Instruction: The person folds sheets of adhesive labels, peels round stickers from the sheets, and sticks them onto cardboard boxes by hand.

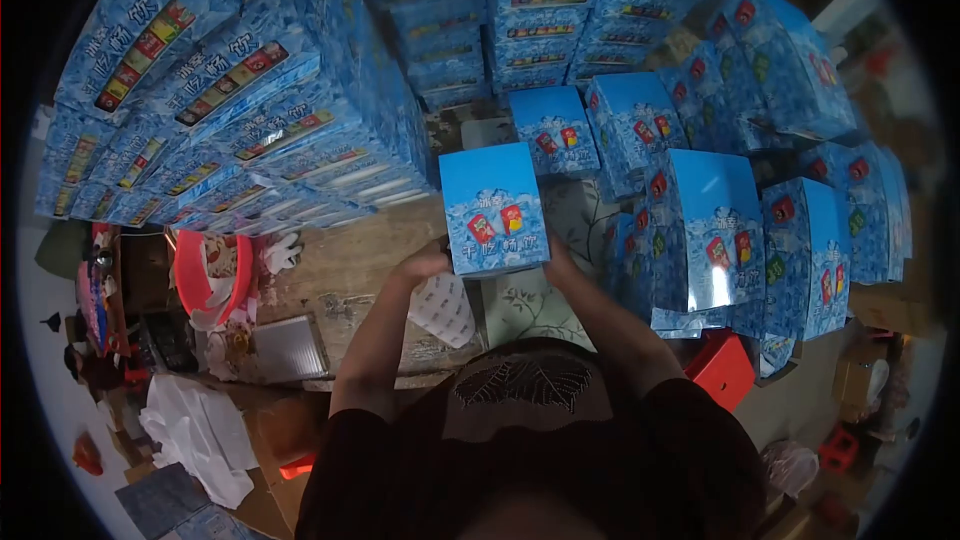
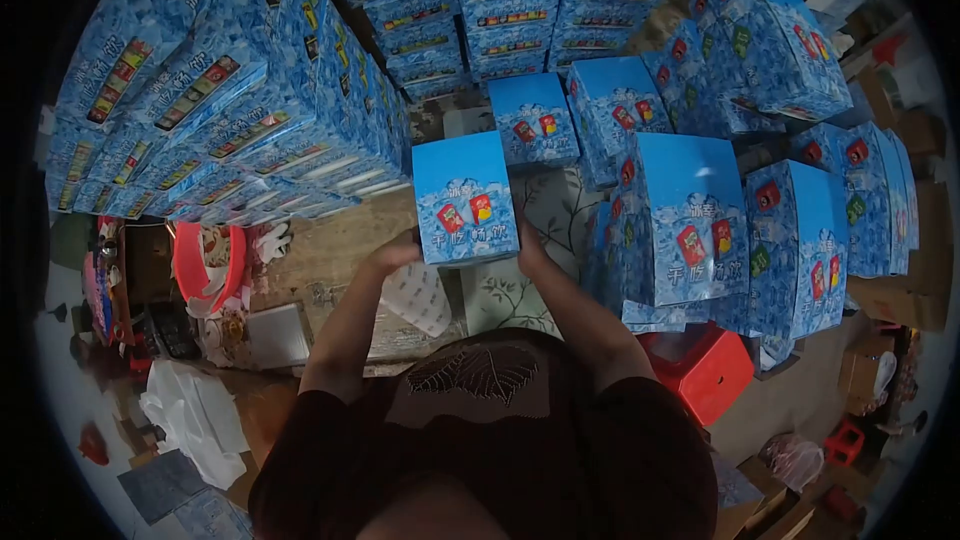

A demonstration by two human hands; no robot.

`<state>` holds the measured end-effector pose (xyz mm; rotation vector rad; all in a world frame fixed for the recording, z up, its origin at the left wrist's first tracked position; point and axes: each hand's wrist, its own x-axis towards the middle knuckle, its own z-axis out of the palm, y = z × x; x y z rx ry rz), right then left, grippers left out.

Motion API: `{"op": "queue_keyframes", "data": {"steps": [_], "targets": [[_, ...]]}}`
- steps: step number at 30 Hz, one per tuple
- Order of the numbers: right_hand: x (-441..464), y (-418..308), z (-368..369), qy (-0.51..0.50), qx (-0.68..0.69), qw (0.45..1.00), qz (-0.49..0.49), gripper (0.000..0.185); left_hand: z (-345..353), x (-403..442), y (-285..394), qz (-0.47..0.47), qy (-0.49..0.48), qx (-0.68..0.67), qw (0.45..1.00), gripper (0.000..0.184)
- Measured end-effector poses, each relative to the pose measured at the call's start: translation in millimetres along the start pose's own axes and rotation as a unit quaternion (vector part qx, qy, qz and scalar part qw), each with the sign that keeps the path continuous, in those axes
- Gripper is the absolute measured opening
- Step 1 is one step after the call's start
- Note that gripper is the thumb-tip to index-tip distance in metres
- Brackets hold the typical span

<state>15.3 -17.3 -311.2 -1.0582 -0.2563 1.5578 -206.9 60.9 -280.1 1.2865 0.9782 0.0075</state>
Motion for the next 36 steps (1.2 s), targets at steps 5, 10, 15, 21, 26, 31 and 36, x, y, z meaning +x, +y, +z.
{"op": "queue_keyframes", "data": {"steps": [5, 10, 15, 21, 26, 31, 36], "targets": [[-45.4, -21.5, 3.4, -0.024, -0.033, 0.999, 0.013, 0.042, 30.2, -40.6, 13.7, 0.045, 0.037, -0.013, 0.998, 0.065], [-56.2, -50.7, 2.2, 0.018, 0.001, 1.000, -0.013, 0.042, 30.8, -40.5, 43.3, 0.057, 0.016, -0.043, 0.997, 0.061], [-38.5, -97.8, 9.6, 0.115, -0.019, 0.993, -0.024, 0.049, 8.7, -30.5, 116.2, 0.037, -0.043, -0.024, 0.998, 0.053], [-37.5, -86.5, 3.3, 0.132, -0.063, 0.988, -0.046, 0.052, 12.5, -18.5, 100.9, 0.093, -0.041, 0.005, 0.995, 0.053], [-65.0, -64.1, -4.6, 0.089, -0.045, 0.995, -0.007, 0.048, 23.3, -25.9, 71.7, 0.069, -0.044, 0.017, 0.996, 0.052], [-89.5, -55.5, -3.1, 0.058, -0.039, 0.997, -0.040, 0.046, 42.6, -63.5, 69.5, 0.121, -0.024, 0.047, 0.991, 0.055], [-80.5, -99.0, 20.2, 0.067, -0.046, 0.991, -0.108, 0.044, 31.5, -55.3, 100.4, 0.130, -0.029, -0.014, 0.991, 0.056]]}}
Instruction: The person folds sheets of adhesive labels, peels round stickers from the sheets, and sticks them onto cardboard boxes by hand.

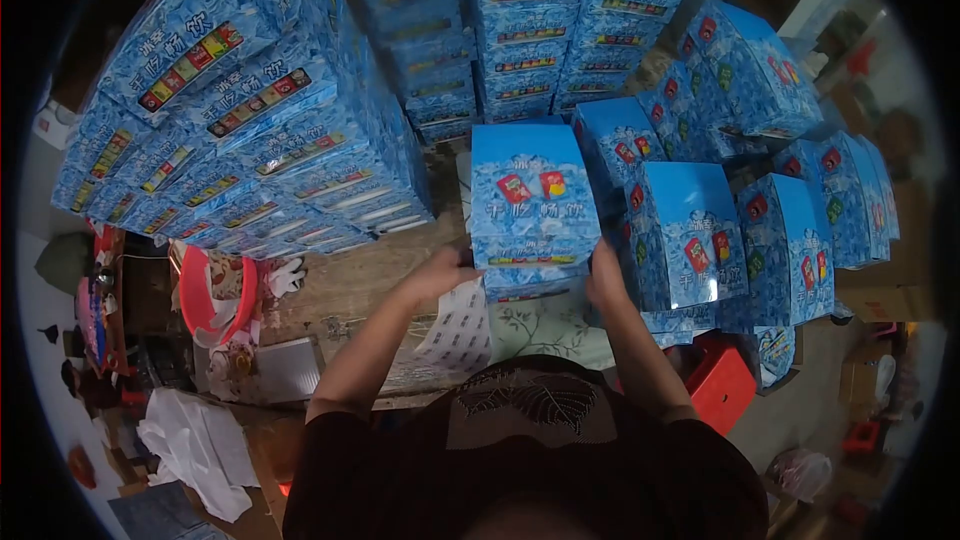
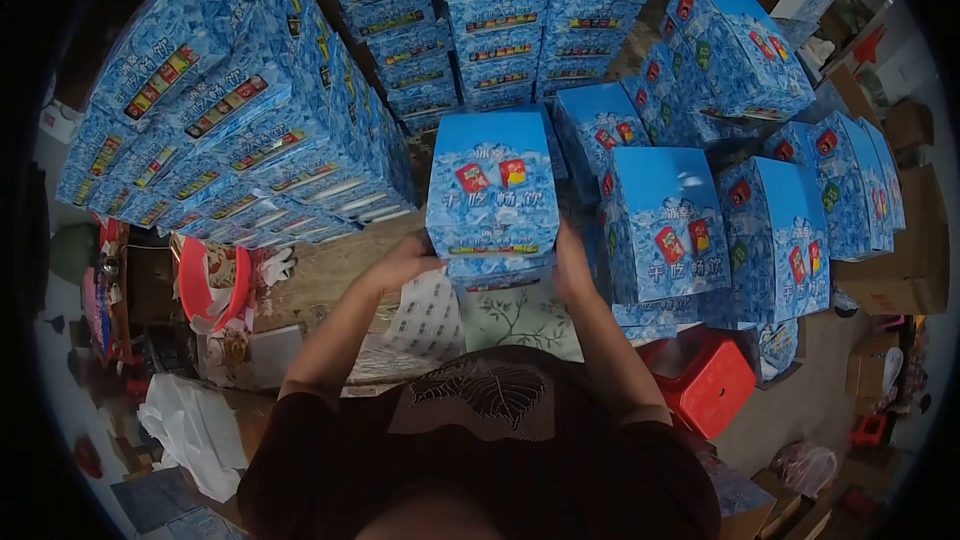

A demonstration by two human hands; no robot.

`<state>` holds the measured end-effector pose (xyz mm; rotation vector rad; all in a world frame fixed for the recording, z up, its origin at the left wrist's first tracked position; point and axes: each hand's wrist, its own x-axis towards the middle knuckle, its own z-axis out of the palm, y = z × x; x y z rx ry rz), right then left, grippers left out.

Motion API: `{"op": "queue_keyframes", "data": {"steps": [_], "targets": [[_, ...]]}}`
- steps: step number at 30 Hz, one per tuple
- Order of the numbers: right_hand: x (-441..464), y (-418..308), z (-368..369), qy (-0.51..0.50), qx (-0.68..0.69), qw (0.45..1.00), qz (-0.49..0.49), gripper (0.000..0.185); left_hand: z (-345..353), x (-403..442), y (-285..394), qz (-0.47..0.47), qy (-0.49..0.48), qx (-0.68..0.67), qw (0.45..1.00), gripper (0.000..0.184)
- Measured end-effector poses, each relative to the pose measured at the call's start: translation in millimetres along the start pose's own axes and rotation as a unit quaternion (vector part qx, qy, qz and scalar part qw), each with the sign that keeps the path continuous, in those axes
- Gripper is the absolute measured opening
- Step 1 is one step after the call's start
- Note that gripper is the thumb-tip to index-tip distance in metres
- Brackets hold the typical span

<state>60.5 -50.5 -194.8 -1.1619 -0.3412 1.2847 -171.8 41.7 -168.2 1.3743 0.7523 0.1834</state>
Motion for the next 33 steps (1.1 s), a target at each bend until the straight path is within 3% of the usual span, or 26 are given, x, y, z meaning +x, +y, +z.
{"op": "queue_keyframes", "data": {"steps": [2, 4, 5, 6, 7, 8, 10, 13, 15, 17, 18, 20, 21, 23, 24, 26, 27, 29, 31, 33], "targets": [[27.8, -24.2, 5.6, 0.002, 0.024, 1.000, -0.011, 0.042, -11.5, 26.1, 15.2, 0.072, 0.012, -0.003, 0.997, 0.057], [52.5, -33.0, 1.8, 0.104, -0.088, 0.983, -0.125, 0.042, -20.8, 65.2, 14.2, 0.066, 0.015, -0.044, 0.997, 0.058], [57.5, -28.0, 0.8, 0.103, -0.085, 0.983, -0.129, 0.042, -21.1, 83.1, 12.5, 0.107, 0.016, -0.019, 0.994, 0.061], [64.0, -24.2, -0.7, 0.173, -0.157, 0.946, -0.226, 0.041, -18.4, 90.5, 10.1, 0.112, 0.014, -0.015, 0.993, 0.061], [70.1, -27.2, -0.5, 0.239, -0.224, 0.889, -0.321, 0.040, -15.7, 97.0, 10.1, 0.073, 0.032, 0.080, 0.994, 0.064], [66.6, -28.5, 3.9, 0.239, -0.223, 0.886, -0.330, 0.040, -13.5, 103.0, 7.3, 0.034, 0.051, 0.172, 0.983, 0.066], [47.9, -14.4, 11.3, 0.228, -0.224, 0.861, -0.395, 0.037, -9.0, 106.4, -12.5, 0.066, 0.070, 0.165, 0.982, 0.069], [33.0, 3.6, 2.7, 0.145, -0.312, 0.869, -0.355, 0.032, -6.0, 104.8, -36.8, 0.054, 0.079, 0.132, 0.987, 0.074], [33.5, 12.5, 0.5, 0.137, -0.308, 0.872, -0.355, 0.023, -10.6, 103.2, -49.9, 0.066, 0.104, 0.091, 0.988, 0.067], [57.3, 37.4, -22.2, -0.051, -0.465, 0.864, -0.186, 0.018, -14.1, 87.8, -49.0, 0.069, 0.117, 0.131, 0.982, 0.061], [59.1, 40.5, -22.4, -0.054, -0.466, 0.863, -0.188, 0.018, -14.6, 78.5, -46.7, 0.071, 0.125, 0.171, 0.975, 0.055], [63.0, 45.3, -19.9, -0.209, -0.692, 0.687, -0.074, 0.022, -17.0, 55.1, -36.0, 0.060, 0.113, 0.207, 0.970, 0.049], [67.9, 46.5, -23.6, -0.212, -0.692, 0.686, -0.076, 0.022, -17.5, 44.3, -34.8, 0.046, 0.099, 0.240, 0.965, 0.043], [85.2, 40.3, -33.0, -0.012, -0.700, 0.681, -0.212, 0.027, -19.7, 29.4, -37.7, 0.073, 0.114, 0.245, 0.960, 0.043], [92.3, 40.1, -35.1, -0.016, -0.700, 0.681, -0.215, 0.027, -19.8, 23.8, -38.6, 0.097, 0.123, 0.251, 0.955, 0.042], [92.0, 44.0, -34.8, 0.080, -0.719, 0.671, -0.165, 0.020, -12.3, 7.9, -28.3, 0.109, 0.126, 0.235, 0.958, 0.042], [88.7, 43.1, -32.4, 0.078, -0.718, 0.671, -0.168, 0.020, -9.2, 0.8, -17.3, 0.126, 0.128, 0.219, 0.959, 0.042], [56.9, 14.1, -5.8, 0.016, -0.586, 0.747, -0.312, 0.023, 3.5, -13.9, 15.8, 0.159, 0.121, 0.199, 0.959, 0.042], [12.7, -27.6, 36.3, -0.077, -0.399, 0.867, -0.287, 0.027, 21.8, -28.3, 55.0, 0.187, 0.115, 0.171, 0.960, 0.043], [-34.4, -79.1, 67.5, -0.215, -0.289, 0.913, -0.193, 0.024, 35.3, -39.2, 98.3, 0.276, 0.109, 0.197, 0.934, 0.042]]}}
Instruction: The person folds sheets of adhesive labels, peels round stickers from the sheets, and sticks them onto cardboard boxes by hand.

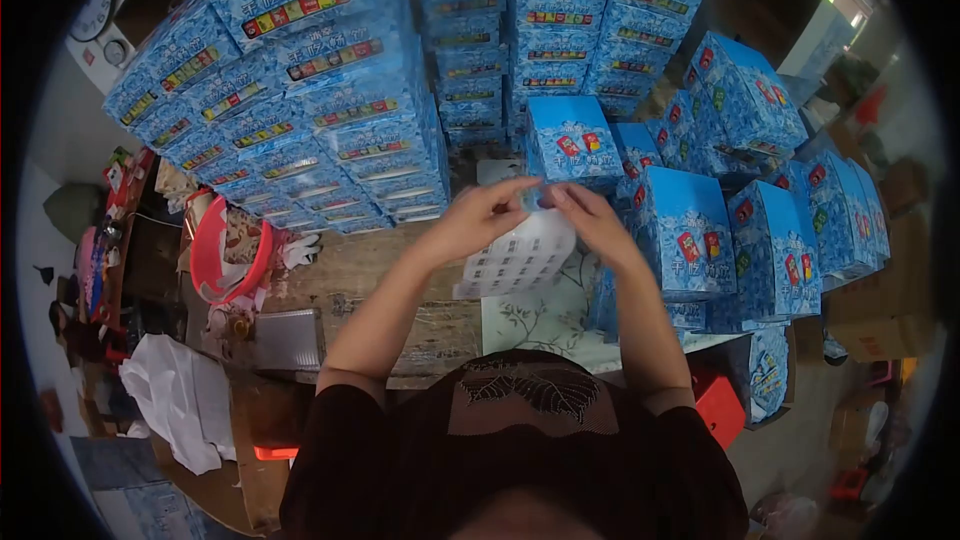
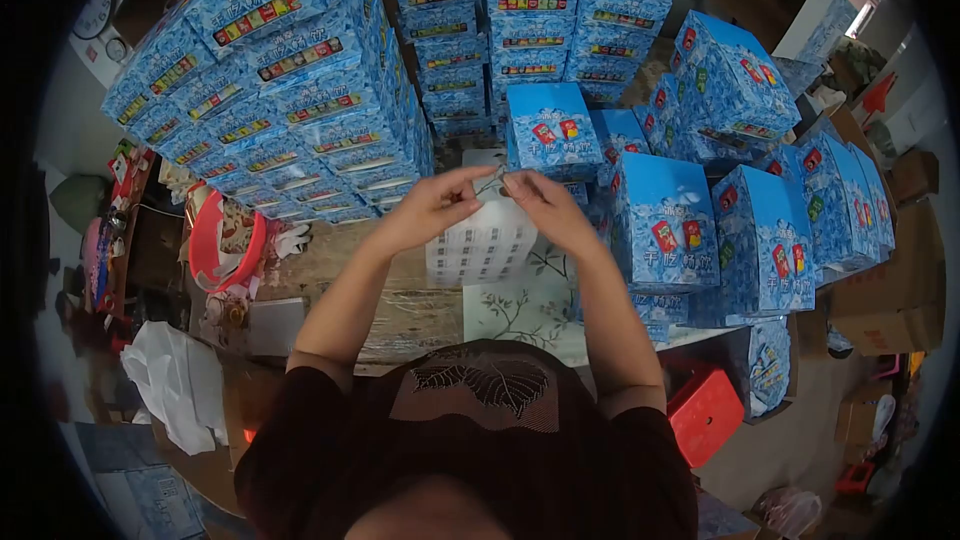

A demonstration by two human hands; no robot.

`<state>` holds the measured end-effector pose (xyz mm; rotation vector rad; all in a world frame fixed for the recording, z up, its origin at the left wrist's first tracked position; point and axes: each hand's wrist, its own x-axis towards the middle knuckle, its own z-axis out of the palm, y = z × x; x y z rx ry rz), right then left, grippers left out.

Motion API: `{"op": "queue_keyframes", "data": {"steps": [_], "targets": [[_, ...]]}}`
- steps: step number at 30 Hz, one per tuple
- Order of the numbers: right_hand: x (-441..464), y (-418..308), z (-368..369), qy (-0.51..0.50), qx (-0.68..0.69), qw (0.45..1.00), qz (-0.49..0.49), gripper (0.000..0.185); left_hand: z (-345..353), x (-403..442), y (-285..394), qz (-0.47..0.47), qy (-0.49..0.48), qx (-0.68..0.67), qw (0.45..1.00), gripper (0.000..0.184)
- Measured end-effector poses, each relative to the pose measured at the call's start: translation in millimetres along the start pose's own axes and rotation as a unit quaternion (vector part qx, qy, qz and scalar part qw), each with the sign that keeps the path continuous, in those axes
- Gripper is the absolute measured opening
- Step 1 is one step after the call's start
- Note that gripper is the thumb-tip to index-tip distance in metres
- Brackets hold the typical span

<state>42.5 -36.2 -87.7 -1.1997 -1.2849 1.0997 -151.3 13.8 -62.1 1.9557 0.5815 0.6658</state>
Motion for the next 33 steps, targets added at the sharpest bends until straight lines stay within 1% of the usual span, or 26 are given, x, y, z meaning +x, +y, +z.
{"op": "queue_keyframes", "data": {"steps": [1, 3, 4, 5, 6, 7, 8, 9, 10, 11, 13, 14, 15, 16, 17, 19, 20, 22, 23, 25, 29, 31, 33], "targets": [[-4.0, -26.0, -4.7, 0.001, 0.000, 1.000, -0.001, 0.024, -2.9, 4.2, 17.5, 0.001, 0.000, 0.000, 1.000, 0.042], [-11.1, -68.0, -21.3, -0.079, -0.115, 0.989, -0.050, 0.018, -6.3, 16.5, 48.2, 0.059, 0.018, -0.012, 0.998, 0.042], [-15.3, -83.0, -28.3, -0.075, -0.120, 0.988, -0.055, 0.018, -7.5, 22.3, 59.1, 0.068, 0.035, -0.005, 0.997, 0.037], [-18.9, -96.0, -35.1, -0.035, -0.126, 0.988, -0.077, 0.014, -7.4, 28.0, 64.2, 0.077, 0.034, -0.005, 0.996, 0.037], [-22.3, -108.4, -41.5, 0.005, -0.132, 0.986, -0.100, 0.012, -7.3, 34.0, 69.0, 0.059, 0.066, -0.043, 0.995, 0.034], [-26.9, -119.7, -47.4, 0.024, -0.141, 0.985, -0.094, 0.013, -6.7, 39.7, 73.6, 0.039, 0.097, -0.081, 0.991, 0.031], [-28.2, -123.6, -54.5, 0.028, -0.146, 0.984, -0.100, 0.013, -5.6, 44.8, 77.8, 0.045, 0.101, -0.085, 0.990, 0.023], [-29.0, -127.1, -62.0, 0.052, -0.256, 0.954, -0.149, 0.014, -2.2, 50.6, 82.3, 0.053, 0.099, -0.084, 0.990, 0.023], [-29.4, -131.0, -69.1, 0.075, -0.362, 0.908, -0.195, 0.015, 2.3, 55.7, 86.8, 0.069, 0.104, -0.066, 0.990, 0.021], [-28.9, -135.4, -73.8, 0.078, -0.366, 0.906, -0.199, 0.015, 7.7, 60.7, 90.8, 0.083, 0.109, -0.048, 0.989, 0.019], [-26.7, -144.0, -79.4, 0.091, -0.422, 0.851, -0.299, 0.016, 19.3, 70.5, 99.8, 0.108, 0.119, -0.034, 0.986, 0.018], [-25.4, -148.6, -84.1, 0.093, -0.424, 0.848, -0.303, 0.016, 23.8, 76.1, 103.9, 0.127, 0.127, -0.018, 0.983, 0.018], [-23.6, -153.4, -88.9, 0.068, -0.429, 0.852, -0.293, 0.016, 27.2, 82.1, 105.7, 0.132, 0.128, -0.016, 0.983, 0.018], [-22.1, -156.8, -93.9, 0.044, -0.433, 0.854, -0.284, 0.015, 30.1, 88.3, 106.0, 0.146, 0.132, -0.036, 0.980, 0.018], [-20.6, -158.8, -99.1, 0.045, -0.434, 0.853, -0.288, 0.015, 32.6, 94.0, 107.3, 0.160, 0.136, -0.055, 0.976, 0.017], [-16.1, -161.7, -108.7, 0.042, -0.377, 0.887, -0.264, 0.014, 37.8, 106.0, 113.4, 0.159, 0.151, -0.060, 0.974, 0.016], [-12.3, -162.5, -113.5, 0.041, -0.376, 0.886, -0.268, 0.014, 39.1, 111.7, 115.8, 0.155, 0.164, -0.069, 0.972, 0.014], [-3.1, -164.9, -124.0, 0.053, -0.420, 0.862, -0.279, 0.012, 38.2, 125.7, 116.8, 0.149, 0.169, -0.055, 0.973, 0.015], [1.5, -167.5, -126.6, 0.053, -0.420, 0.861, -0.282, 0.012, 37.7, 134.6, 116.8, 0.141, 0.172, -0.045, 0.974, 0.015], [10.4, -170.2, -126.1, 0.144, -0.468, 0.790, -0.369, 0.011, 36.3, 151.1, 114.7, 0.142, 0.180, -0.051, 0.972, 0.015], [28.4, -166.0, -133.6, 0.137, -0.439, 0.813, -0.358, 0.010, 30.5, 168.8, 106.9, 0.153, 0.191, -0.054, 0.968, 0.015], [32.8, -161.2, -135.9, 0.112, -0.416, 0.837, -0.336, 0.009, 29.2, 170.5, 104.1, 0.150, 0.188, -0.035, 0.970, 0.015], [30.8, -159.1, -138.3, 0.104, -0.416, 0.838, -0.337, 0.010, 30.4, 169.7, 102.2, 0.146, 0.184, -0.021, 0.972, 0.015]]}}
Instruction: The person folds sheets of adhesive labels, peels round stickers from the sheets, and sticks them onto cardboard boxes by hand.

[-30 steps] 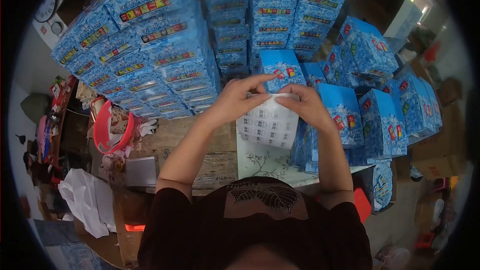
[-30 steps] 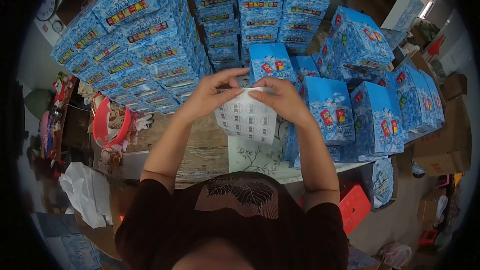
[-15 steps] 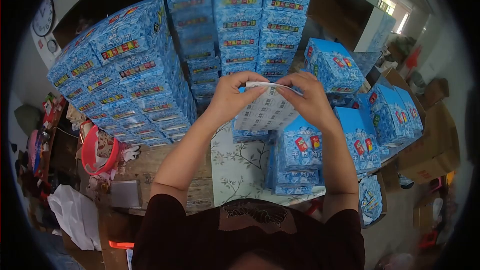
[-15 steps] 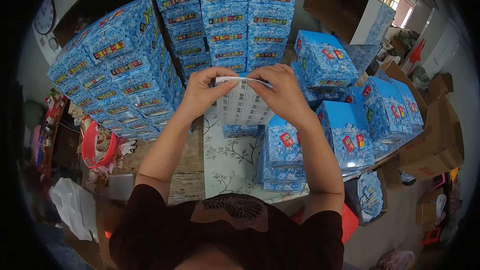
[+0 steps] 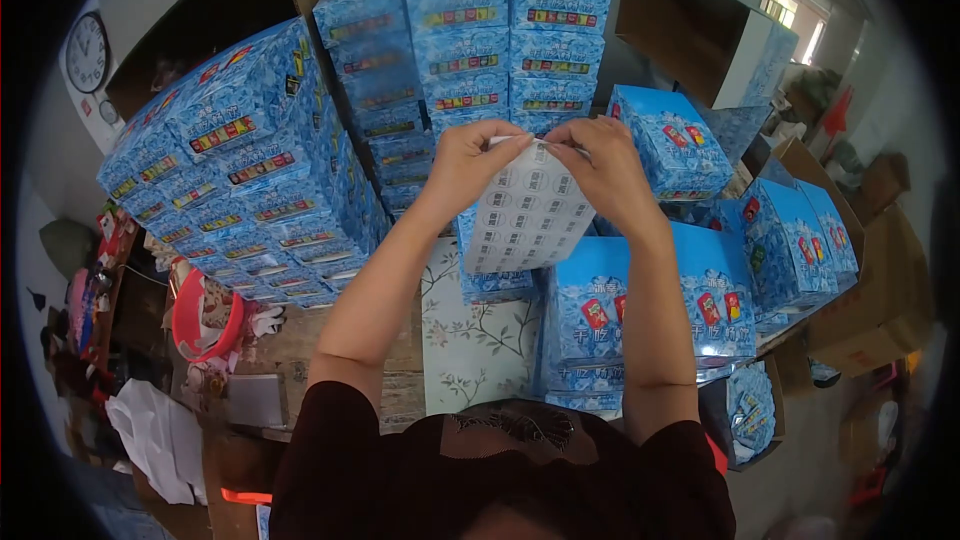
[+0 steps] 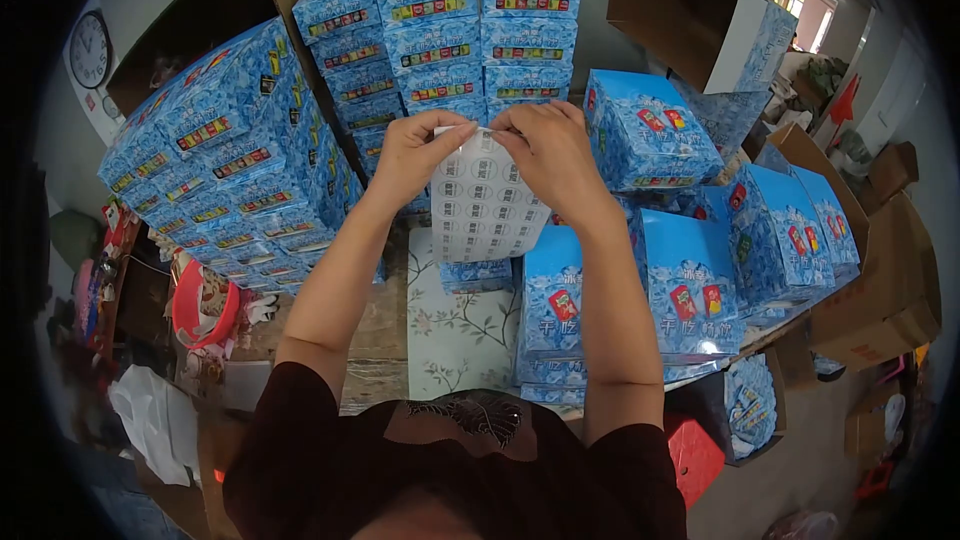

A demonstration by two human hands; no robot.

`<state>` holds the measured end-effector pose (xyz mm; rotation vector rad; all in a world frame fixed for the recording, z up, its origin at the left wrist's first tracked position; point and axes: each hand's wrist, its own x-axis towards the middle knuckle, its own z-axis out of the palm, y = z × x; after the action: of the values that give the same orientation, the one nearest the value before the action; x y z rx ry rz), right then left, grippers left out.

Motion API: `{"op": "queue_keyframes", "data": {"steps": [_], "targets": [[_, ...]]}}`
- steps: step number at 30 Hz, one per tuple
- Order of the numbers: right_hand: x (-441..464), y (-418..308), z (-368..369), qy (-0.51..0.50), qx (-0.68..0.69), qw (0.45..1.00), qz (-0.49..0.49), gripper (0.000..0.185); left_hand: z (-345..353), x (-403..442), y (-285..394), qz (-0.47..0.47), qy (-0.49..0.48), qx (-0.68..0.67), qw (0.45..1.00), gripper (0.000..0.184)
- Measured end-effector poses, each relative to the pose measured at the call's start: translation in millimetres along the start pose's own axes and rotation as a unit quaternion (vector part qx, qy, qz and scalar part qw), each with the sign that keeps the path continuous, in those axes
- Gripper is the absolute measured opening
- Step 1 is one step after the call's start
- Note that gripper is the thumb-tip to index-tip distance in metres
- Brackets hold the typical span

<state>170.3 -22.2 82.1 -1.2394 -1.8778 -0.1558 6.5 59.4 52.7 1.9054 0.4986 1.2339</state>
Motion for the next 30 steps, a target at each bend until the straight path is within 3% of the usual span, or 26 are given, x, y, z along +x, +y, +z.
{"op": "queue_keyframes", "data": {"steps": [5, 7, 11, 15, 17, 20, 22, 26, 29, 30], "targets": [[-21.9, -2.8, -14.9, -0.053, 0.018, 0.997, 0.050, 0.011, 13.2, -11.9, 5.8, 0.004, -0.082, 0.025, 0.996, 0.015], [-28.8, -6.0, -18.2, -0.077, 0.152, 0.968, 0.185, 0.011, 19.4, -13.7, 3.5, 0.020, -0.085, 0.021, 0.996, 0.015], [-29.8, -11.4, -8.1, -0.046, 0.141, 0.972, 0.180, 0.012, 16.0, -14.1, 5.9, 0.038, -0.072, -0.018, 0.997, 0.015], [-13.1, -21.7, 8.1, 0.005, 0.151, 0.979, 0.139, 0.012, -4.3, -11.6, 3.4, 0.054, -0.040, 0.000, 0.998, 0.015], [-2.7, -25.1, 15.7, 0.008, 0.153, 0.982, 0.111, 0.012, -16.6, -11.4, 5.7, -0.025, -0.029, -0.025, 0.999, 0.014], [14.4, -25.1, 28.3, 0.009, 0.046, 0.996, 0.072, 0.009, -29.0, -9.9, -0.3, -0.032, 0.006, -0.040, 0.999, 0.015], [22.5, -17.3, 38.8, 0.037, -0.115, 0.984, -0.132, 0.008, -37.0, -7.5, -8.1, -0.054, 0.017, -0.080, 0.995, 0.015], [36.8, -10.8, 58.1, 0.019, -0.145, 0.974, -0.172, 0.009, -48.5, -3.1, -23.8, -0.133, 0.045, -0.177, 0.974, 0.014], [54.3, -1.3, 69.6, 0.003, -0.122, 0.976, -0.183, 0.009, -58.9, 1.8, -31.3, -0.155, 0.070, -0.178, 0.969, 0.014], [65.7, 6.2, 72.9, 0.012, 0.001, 0.992, -0.122, 0.008, -63.4, 3.9, -32.2, -0.151, 0.074, -0.175, 0.970, 0.014]]}}
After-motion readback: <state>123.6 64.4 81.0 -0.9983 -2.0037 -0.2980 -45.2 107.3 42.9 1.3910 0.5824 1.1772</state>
